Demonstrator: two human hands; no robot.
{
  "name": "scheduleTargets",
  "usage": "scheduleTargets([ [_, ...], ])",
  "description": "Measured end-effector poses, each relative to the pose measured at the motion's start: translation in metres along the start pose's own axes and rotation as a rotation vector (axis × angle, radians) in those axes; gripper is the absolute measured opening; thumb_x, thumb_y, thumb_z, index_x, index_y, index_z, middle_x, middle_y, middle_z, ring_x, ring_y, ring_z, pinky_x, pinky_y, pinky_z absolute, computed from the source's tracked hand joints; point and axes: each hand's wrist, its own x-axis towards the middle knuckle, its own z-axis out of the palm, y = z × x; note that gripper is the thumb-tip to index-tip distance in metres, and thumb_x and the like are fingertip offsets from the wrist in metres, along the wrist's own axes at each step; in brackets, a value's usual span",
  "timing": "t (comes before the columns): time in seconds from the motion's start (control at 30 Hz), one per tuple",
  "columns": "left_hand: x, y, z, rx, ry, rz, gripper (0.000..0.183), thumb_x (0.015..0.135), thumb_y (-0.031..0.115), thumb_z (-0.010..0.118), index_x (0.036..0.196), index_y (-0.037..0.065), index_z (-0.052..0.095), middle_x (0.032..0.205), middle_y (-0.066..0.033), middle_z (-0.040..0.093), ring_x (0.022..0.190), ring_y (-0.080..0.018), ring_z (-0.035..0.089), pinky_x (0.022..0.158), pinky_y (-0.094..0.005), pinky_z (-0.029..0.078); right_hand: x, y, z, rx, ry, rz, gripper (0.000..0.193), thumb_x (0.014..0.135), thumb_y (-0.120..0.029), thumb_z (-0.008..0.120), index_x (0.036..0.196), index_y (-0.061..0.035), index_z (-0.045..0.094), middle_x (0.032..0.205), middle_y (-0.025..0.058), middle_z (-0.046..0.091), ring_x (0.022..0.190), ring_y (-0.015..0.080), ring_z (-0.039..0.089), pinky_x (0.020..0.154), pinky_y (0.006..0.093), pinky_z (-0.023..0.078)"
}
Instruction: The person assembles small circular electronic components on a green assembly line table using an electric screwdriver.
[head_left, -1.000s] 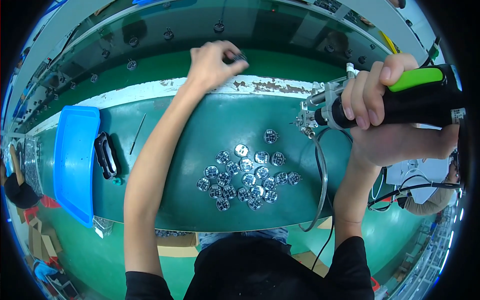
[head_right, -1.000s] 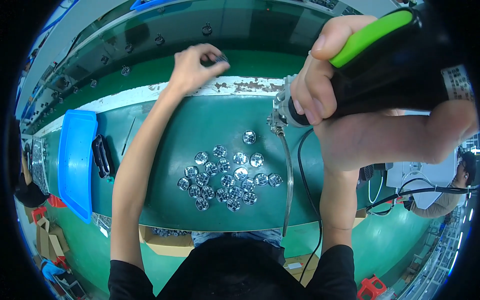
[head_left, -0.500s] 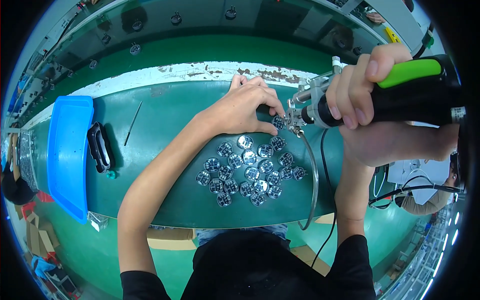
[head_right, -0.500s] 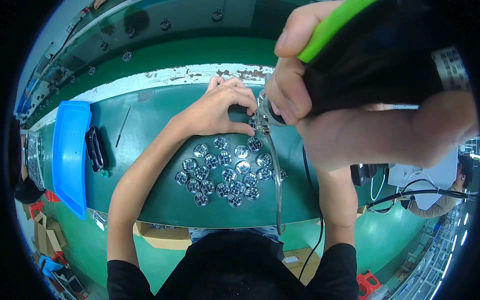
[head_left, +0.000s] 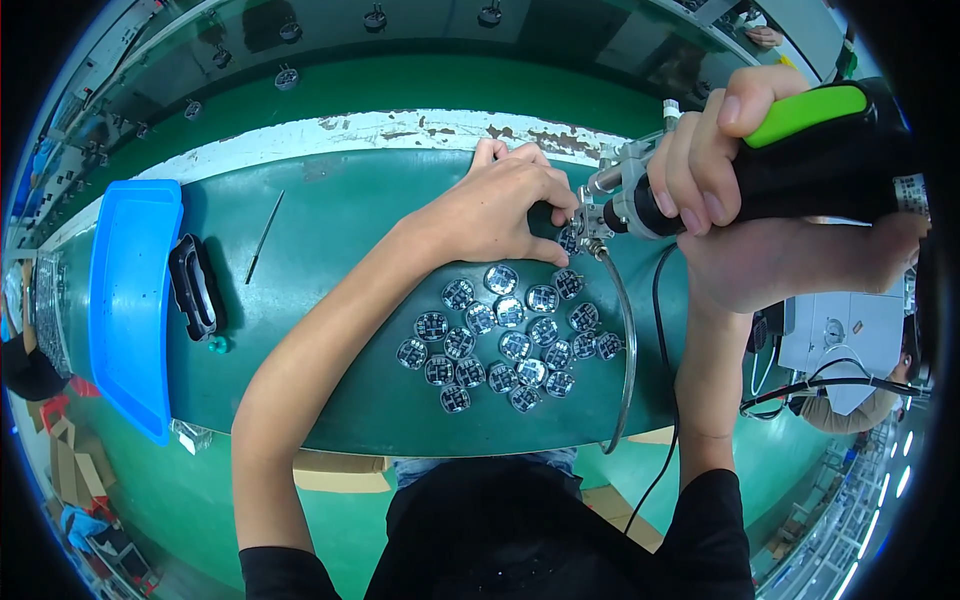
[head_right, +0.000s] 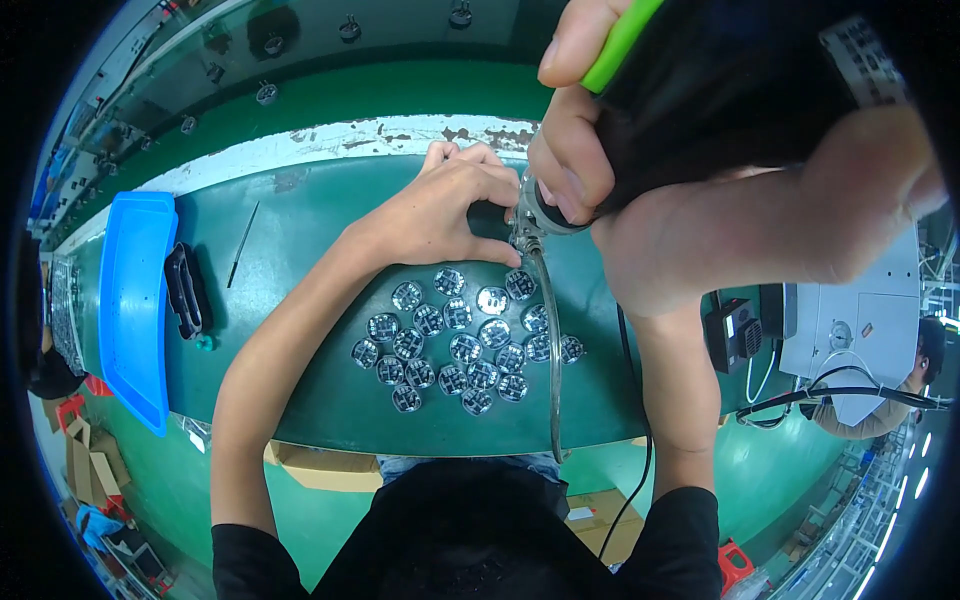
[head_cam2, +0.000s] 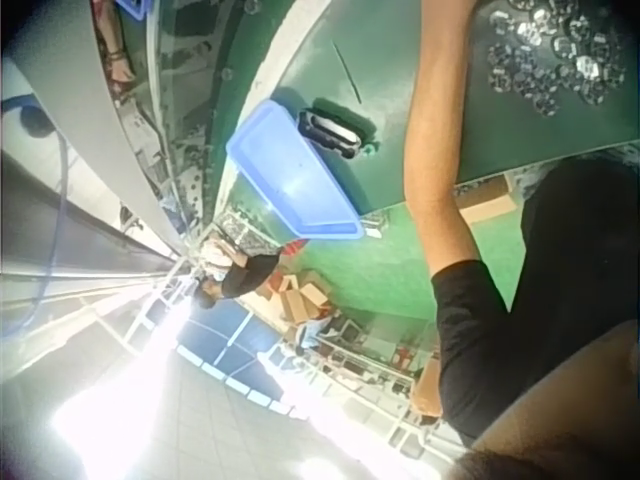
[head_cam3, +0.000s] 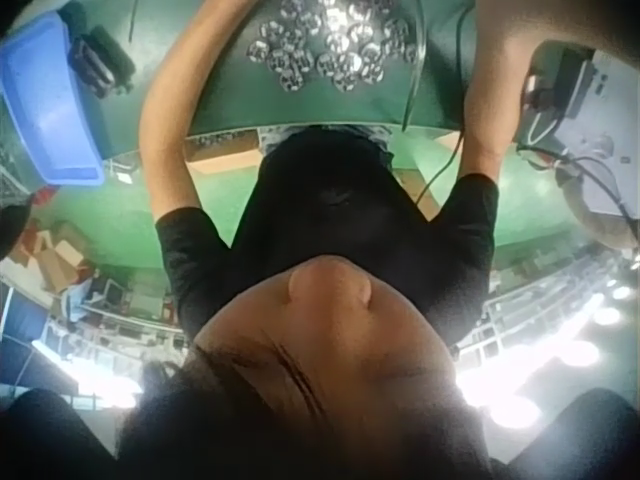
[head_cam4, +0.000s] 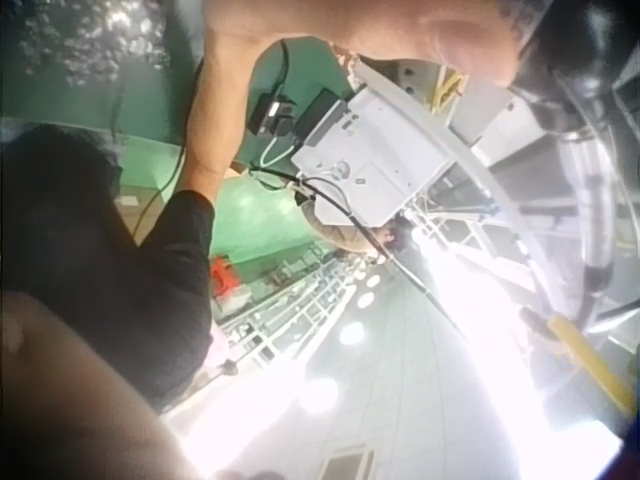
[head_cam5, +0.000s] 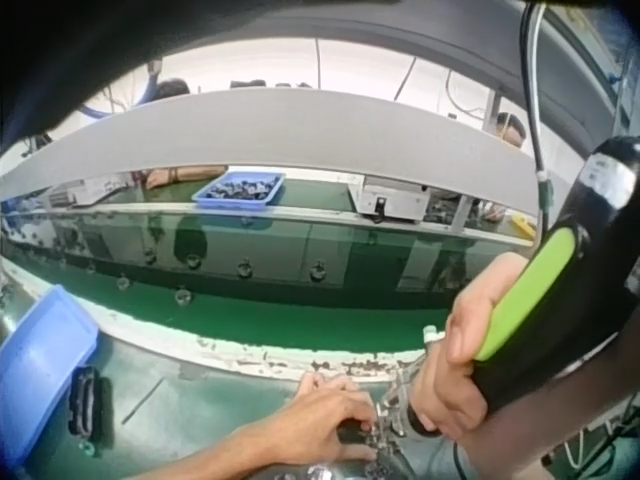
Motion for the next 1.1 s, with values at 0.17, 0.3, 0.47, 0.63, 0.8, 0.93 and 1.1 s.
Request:
scheduleTargets([
  [0.17,0.000,-0.004,0.003,0.003,0.025,0.012,0.039,0.070,0.037,0.092,0.089,0.012,0.069,0.092,0.0053,0.066,0.110,-0.0214,0.055,0.098,-0.0454,0.030,0.002,0.005,0.000,0.003,-0.024,0.003,0.108,0.074,-0.104,0.020,0.100,-0.0038,0.052,0.060,0.0011,0.047,0.044,0.0118,0.045,0.044,0.0268,0.038],
  [0.3,0.003,-0.004,0.005,0.008,0.043,0.027,0.040,0.069,0.037,0.092,0.088,0.011,0.069,0.092,0.0047,0.067,0.110,-0.0218,0.055,0.099,-0.0451,0.030,0.010,0.016,-0.010,-0.004,-0.041,0.002,0.110,0.074,-0.105,0.019,0.100,-0.0039,0.052,0.060,0.0013,0.048,0.043,0.0120,0.045,0.044,0.0269,0.037],
  [0.47,-0.003,-0.005,-0.001,-0.015,0.005,-0.039,0.039,0.069,0.033,0.093,0.089,0.010,0.069,0.093,0.0017,0.065,0.108,-0.0211,0.054,0.099,-0.0424,0.030,0.007,-0.015,0.026,-0.159,0.276,0.244,0.111,0.077,-0.103,0.025,0.109,-0.0014,0.054,0.060,0.0002,0.047,0.045,0.0114,0.045,0.045,0.0276,0.037],
  [0.63,0.003,-0.002,-0.003,-0.091,-0.006,-0.001,0.039,0.069,0.030,0.094,0.089,0.010,0.067,0.090,0.0015,0.063,0.108,-0.0200,0.053,0.099,-0.0393,0.030,-0.045,-0.086,-0.015,-0.166,0.302,0.254,0.110,0.076,-0.103,0.026,0.108,-0.0018,0.054,0.060,-0.0002,0.047,0.045,0.0110,0.045,0.045,0.0273,0.037],
  [0.8,0.002,-0.003,-0.001,-0.067,0.004,0.004,0.039,0.068,0.028,0.094,0.089,0.010,0.067,0.088,0.0022,0.062,0.108,-0.0191,0.054,0.098,-0.0381,0.030,-0.026,-0.058,0.018,-0.139,0.324,0.253,0.109,0.076,-0.103,0.028,0.108,-0.0023,0.054,0.060,-0.0008,0.047,0.045,0.0106,0.045,0.045,0.0270,0.037],
  [0.93,-0.003,-0.004,-0.002,-0.074,0.001,-0.018,0.040,0.067,0.028,0.094,0.090,0.010,0.067,0.088,0.0020,0.062,0.107,-0.0191,0.054,0.099,-0.0381,0.031,-0.013,-0.032,0.031,-0.106,0.345,0.251,0.108,0.076,-0.103,0.030,0.108,-0.0027,0.054,0.061,-0.0012,0.047,0.045,0.0102,0.045,0.045,0.0268,0.037],
  [1.1,-0.001,-0.003,-0.002,-0.069,0.010,-0.004,0.040,0.067,0.029,0.094,0.090,0.009,0.068,0.088,0.0015,0.063,0.107,-0.0196,0.054,0.099,-0.0378,0.031,-0.019,-0.037,0.022,-0.090,0.373,0.255,0.107,0.075,-0.103,0.032,0.108,-0.0032,0.054,0.061,-0.0018,0.047,0.045,0.0098,0.045,0.045,0.0265,0.038],
])
